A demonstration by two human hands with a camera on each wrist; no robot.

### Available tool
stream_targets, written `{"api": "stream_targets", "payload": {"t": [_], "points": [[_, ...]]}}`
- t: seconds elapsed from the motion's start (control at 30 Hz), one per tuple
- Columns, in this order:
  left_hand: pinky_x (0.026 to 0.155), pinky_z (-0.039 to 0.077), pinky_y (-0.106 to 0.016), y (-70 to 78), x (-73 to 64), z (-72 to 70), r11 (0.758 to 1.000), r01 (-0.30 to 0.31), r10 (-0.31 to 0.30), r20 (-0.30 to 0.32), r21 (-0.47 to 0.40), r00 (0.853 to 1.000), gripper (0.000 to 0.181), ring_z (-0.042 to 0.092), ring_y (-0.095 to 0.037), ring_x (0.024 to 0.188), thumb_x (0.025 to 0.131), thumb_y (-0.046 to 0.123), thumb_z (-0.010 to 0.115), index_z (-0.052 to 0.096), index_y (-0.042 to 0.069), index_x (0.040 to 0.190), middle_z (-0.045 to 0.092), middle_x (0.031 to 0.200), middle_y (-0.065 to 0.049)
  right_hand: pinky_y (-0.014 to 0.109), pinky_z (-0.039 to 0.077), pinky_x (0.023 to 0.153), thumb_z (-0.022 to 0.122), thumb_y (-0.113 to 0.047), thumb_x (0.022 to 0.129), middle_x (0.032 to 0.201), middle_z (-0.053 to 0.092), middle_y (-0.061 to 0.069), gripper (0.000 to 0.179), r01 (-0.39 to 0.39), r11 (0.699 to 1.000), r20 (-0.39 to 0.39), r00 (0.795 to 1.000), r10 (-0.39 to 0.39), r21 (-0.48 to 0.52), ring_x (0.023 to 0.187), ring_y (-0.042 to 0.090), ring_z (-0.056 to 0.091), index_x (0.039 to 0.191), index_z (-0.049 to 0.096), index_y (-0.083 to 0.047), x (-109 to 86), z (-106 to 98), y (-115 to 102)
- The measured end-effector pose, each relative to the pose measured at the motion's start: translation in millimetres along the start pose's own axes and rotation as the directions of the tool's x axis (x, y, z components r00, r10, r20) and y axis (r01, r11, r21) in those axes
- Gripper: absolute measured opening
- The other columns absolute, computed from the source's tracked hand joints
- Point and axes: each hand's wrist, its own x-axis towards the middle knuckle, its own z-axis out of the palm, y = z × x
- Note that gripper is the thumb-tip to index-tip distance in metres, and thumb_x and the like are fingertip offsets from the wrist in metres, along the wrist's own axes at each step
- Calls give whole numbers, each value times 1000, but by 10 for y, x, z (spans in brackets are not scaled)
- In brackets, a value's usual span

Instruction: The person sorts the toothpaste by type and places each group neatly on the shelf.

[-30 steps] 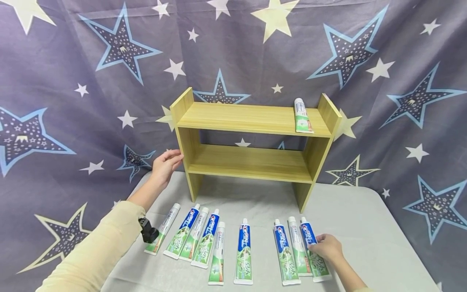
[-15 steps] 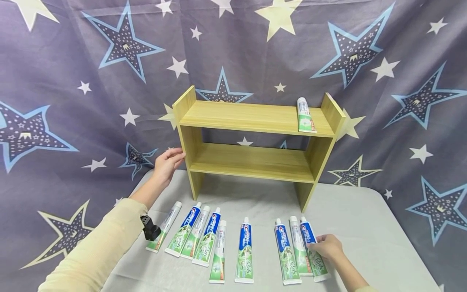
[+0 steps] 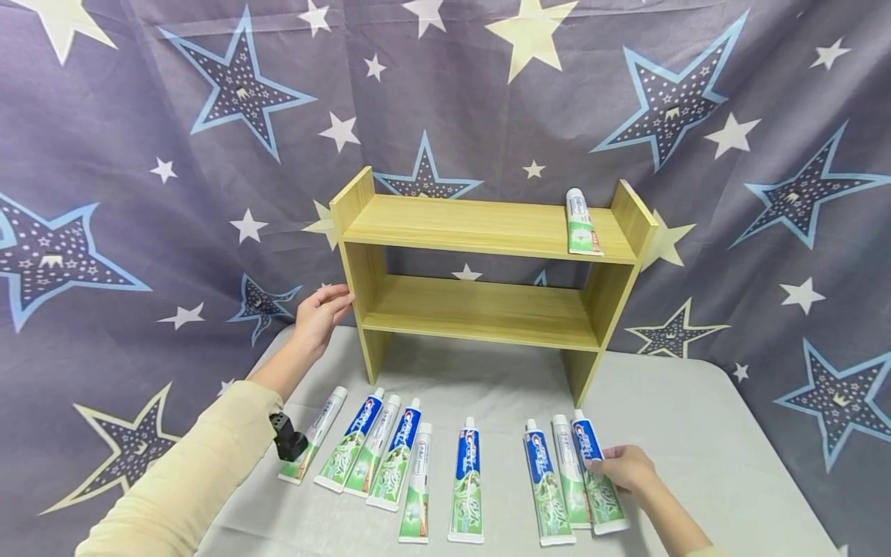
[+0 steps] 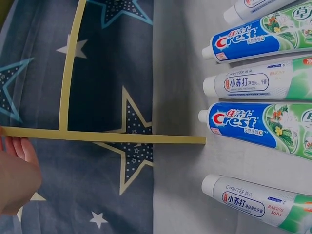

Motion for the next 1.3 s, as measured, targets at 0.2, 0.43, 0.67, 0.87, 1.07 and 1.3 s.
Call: {"api": "stream_targets", "payload": {"t": [0.2,0.43,0.67,0.87,1.07,1.3], "points": [[91,57,-23,12,-12,12,1000,3,-3,-6,12,1000,27,65,3,72,87,-1,65,61,-2,114,65,71,17,26,53,61,73,-17,79,90,65,17,51,23,1000,7,1000,-23,4,74,16,59,113,54,17,-13,-70,-151],[90,57,-22,1,-3,-9,1000,8,-8,-8,14,1000,32,65,2,73,87,0,65,59,-4,118,65,72,17,27,53,62,71,-16,81,89,66,11,47,69,997,30,997,-70,27,75,14,59,112,55,15,-54,-132,-350],[104,50,-35,2,0,-9,1000,6,-6,-5,6,1000,28,66,1,74,87,-1,65,60,-3,115,65,71,17,27,54,65,70,-15,81,89,67,8,45,109,993,57,992,-111,32,75,13,59,111,55,14,-114,-192,-529],[106,49,-37,3,-2,-5,1000,7,-7,-9,2,1000,25,66,1,73,86,-1,66,62,0,111,65,71,16,31,59,69,69,-15,84,93,67,13,49,156,988,79,985,-156,12,77,12,61,116,51,18,-136,-263,-678],[106,49,-37,0,-9,1,1000,7,-7,-7,9,1000,27,65,2,73,87,0,65,61,-1,114,65,72,17,41,60,79,68,-15,86,97,66,16,54,201,980,104,974,-199,-5,80,11,62,121,47,20,-186,-358,-829],[108,48,-38,10,-25,10,1000,3,-2,-19,11,1000,25,64,3,73,87,-1,64,61,-1,112,65,71,18,42,60,80,67,-18,87,97,66,12,54,243,970,90,967,-240,-18,81,9,60,121,46,18,-230,-434,-984]]}}
